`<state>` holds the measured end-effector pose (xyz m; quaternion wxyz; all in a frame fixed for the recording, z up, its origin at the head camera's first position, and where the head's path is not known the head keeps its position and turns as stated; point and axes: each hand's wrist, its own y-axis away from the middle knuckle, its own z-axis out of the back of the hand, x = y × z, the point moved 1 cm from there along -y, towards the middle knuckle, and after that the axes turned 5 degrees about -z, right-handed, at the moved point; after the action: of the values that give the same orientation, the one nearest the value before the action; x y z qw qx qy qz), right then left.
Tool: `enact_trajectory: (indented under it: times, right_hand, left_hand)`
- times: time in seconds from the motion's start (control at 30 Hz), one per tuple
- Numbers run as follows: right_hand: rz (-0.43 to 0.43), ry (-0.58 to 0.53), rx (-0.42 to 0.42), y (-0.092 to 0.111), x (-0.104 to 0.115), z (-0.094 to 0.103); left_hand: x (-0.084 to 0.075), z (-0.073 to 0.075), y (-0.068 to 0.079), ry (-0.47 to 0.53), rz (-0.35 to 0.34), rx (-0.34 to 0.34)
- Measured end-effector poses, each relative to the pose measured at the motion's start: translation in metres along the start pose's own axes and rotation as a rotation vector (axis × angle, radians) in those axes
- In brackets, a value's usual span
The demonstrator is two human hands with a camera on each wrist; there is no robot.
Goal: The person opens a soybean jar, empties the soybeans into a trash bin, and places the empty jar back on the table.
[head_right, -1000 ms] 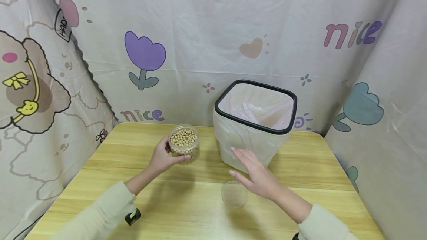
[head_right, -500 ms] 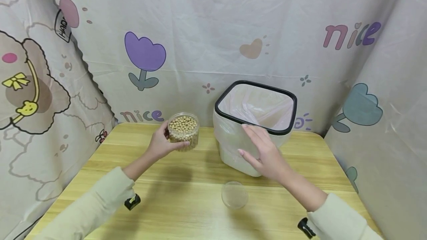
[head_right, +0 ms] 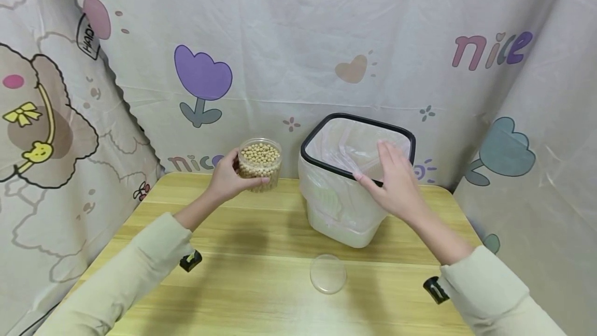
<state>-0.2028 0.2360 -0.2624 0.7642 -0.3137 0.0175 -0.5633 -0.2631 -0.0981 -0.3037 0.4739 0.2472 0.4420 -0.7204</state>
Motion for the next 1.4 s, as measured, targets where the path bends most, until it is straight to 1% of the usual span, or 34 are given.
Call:
enact_trajectory:
  times: [0.1, 0.3, 0.47, 0.57, 0.63, 0.8, 1.0, 1.17, 1.4]
  right_hand:
    - [-0.086, 0.041, 0.087, -0.007, -0.006, 0.006]
    - [-0.192, 0.114, 0.232, -0.018, -0.016, 0.011]
    - [-0.248, 0.153, 0.335, -0.024, -0.021, 0.011]
    - [-0.269, 0.156, 0.398, -0.026, -0.024, 0.010]
    - [-0.270, 0.157, 0.425, -0.028, -0.025, 0.010]
    - [-0.266, 0.174, 0.452, -0.030, -0.025, 0.010]
    - [-0.289, 0.196, 0.473, -0.030, -0.025, 0.007]
    - [-0.300, 0.211, 0.475, -0.030, -0.024, 0.004]
    - [-0.304, 0.206, 0.474, -0.030, -0.024, 0.001]
  left_hand:
    - [-0.005, 0.000, -0.008, -0.011, -0.004, 0.014]
    - [-0.014, 0.000, -0.021, -0.070, -0.028, 0.023]
    - [-0.023, 0.000, -0.030, -0.088, -0.030, 0.049]
    - [-0.028, 0.000, -0.036, -0.107, -0.040, 0.072]
    - [-0.031, 0.000, -0.040, -0.118, -0.050, 0.082]
    - [-0.035, 0.001, -0.049, -0.139, -0.083, 0.094]
    - [-0.040, 0.002, -0.060, -0.170, -0.108, 0.126]
    - [-0.044, 0.003, -0.068, -0.228, -0.121, 0.151]
    - [-0.055, 0.000, -0.075, -0.312, -0.132, 0.188]
